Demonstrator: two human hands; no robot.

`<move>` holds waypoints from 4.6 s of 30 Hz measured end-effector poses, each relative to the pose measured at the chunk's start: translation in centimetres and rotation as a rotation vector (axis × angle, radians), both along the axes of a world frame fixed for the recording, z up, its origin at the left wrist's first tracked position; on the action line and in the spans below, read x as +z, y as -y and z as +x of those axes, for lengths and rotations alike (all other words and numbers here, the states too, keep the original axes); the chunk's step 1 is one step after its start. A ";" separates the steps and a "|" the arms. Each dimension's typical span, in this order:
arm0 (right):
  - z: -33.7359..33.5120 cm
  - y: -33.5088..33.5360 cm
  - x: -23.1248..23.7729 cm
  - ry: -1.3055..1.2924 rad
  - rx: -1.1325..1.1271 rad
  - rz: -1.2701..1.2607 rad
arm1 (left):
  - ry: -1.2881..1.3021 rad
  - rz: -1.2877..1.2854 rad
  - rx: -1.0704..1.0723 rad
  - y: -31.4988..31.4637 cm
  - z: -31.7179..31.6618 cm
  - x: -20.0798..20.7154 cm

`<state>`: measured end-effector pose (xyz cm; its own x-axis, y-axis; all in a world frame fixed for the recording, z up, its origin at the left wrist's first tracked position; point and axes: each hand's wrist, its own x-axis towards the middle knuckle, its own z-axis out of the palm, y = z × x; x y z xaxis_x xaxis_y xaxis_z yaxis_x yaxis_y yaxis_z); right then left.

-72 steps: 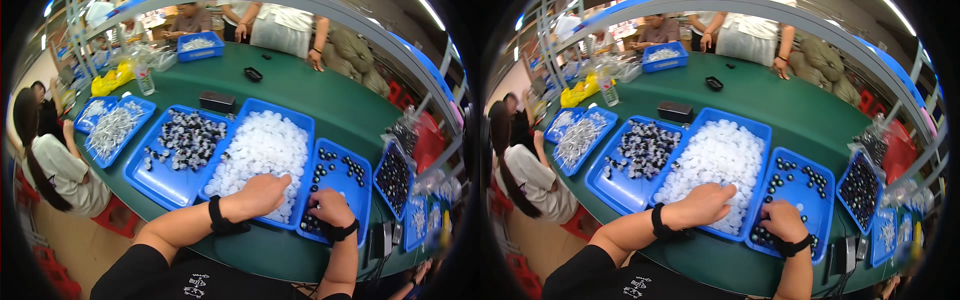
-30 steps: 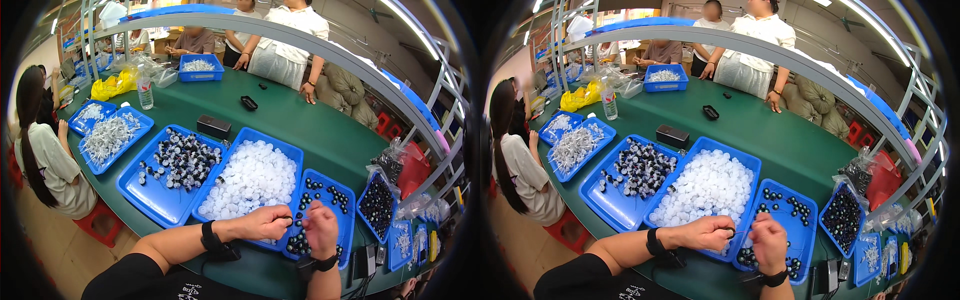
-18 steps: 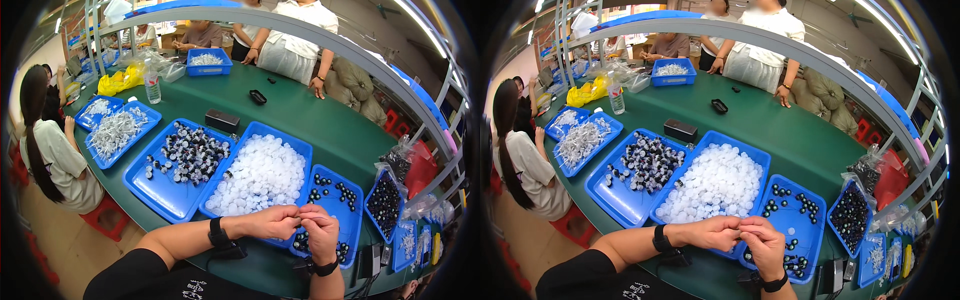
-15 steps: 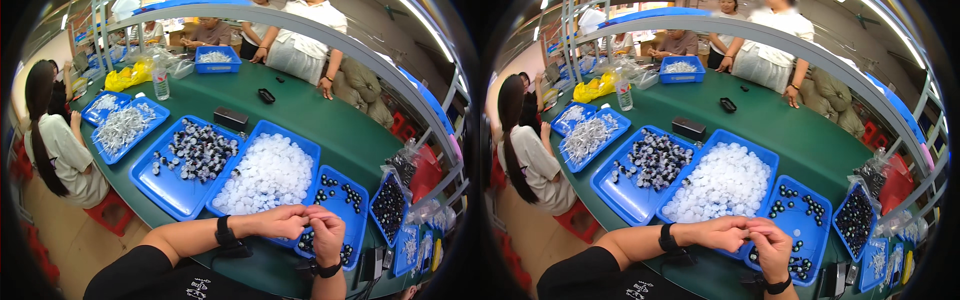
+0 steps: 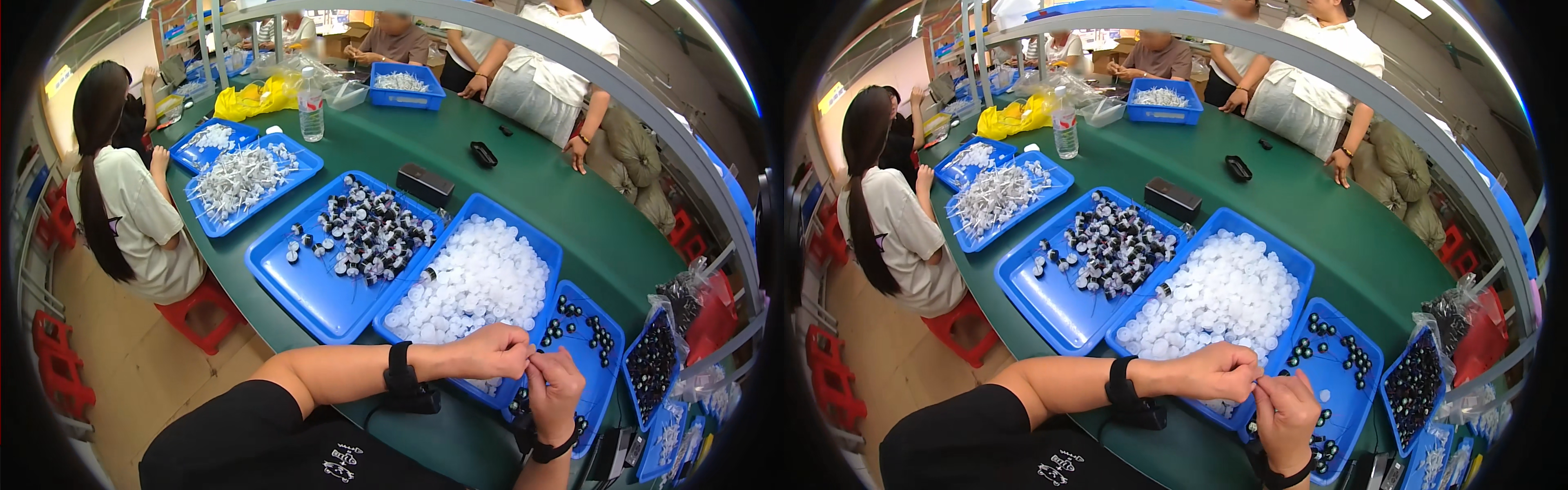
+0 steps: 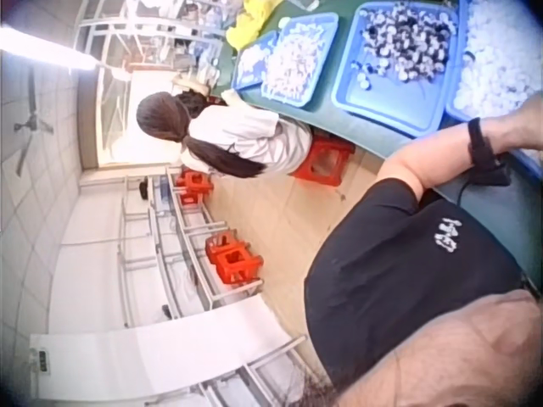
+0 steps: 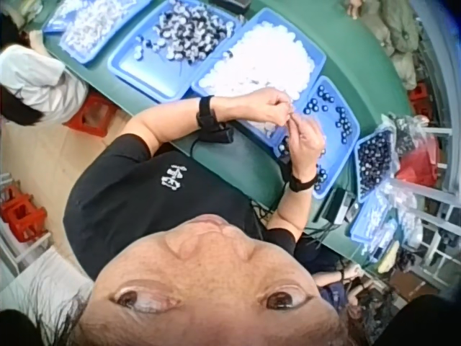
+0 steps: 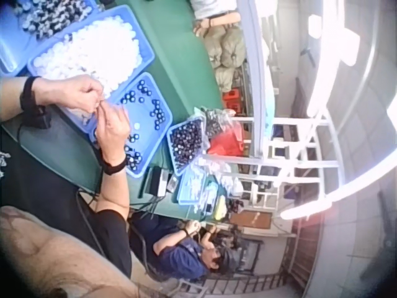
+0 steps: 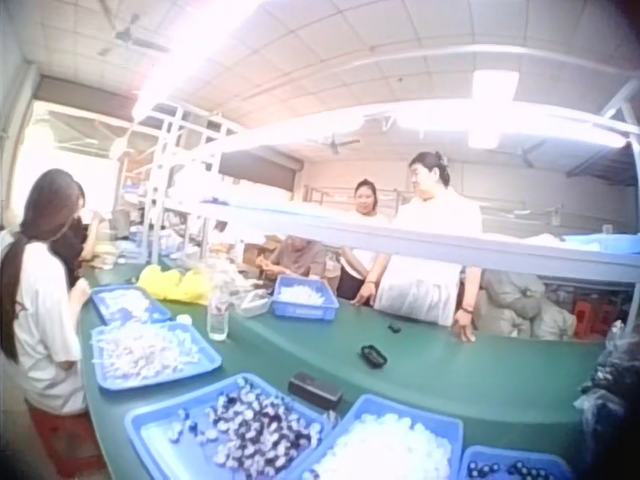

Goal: The person repeatedly picks small white plastic caps and dark spherical components from blue trays, joins them by hand, and places the assembled units into a tray. The workspace is a green table with multiple trays of parts and other workers visible in the background.

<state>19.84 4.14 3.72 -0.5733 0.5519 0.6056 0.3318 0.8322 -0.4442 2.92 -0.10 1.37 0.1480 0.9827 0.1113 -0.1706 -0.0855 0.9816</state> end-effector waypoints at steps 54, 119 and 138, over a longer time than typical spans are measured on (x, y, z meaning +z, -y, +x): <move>0.4 -1.0 0.6 -0.270 -0.082 -0.097 | 0.364 -0.258 -0.108 -0.5 -0.9 0.8; 0.4 -1.1 1.1 -0.028 -0.013 0.223 | 0.265 -0.374 -0.133 -0.4 -0.8 0.3; 0.4 -0.8 0.7 -0.027 0.088 -0.161 | 0.442 -0.378 -0.187 -0.7 -1.4 -1.0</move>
<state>20.26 4.98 4.39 -0.6084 0.5913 0.5294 0.2465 0.7748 -0.5822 1.49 0.61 0.38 0.3407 0.9282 -0.1497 -0.5475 0.3253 0.7710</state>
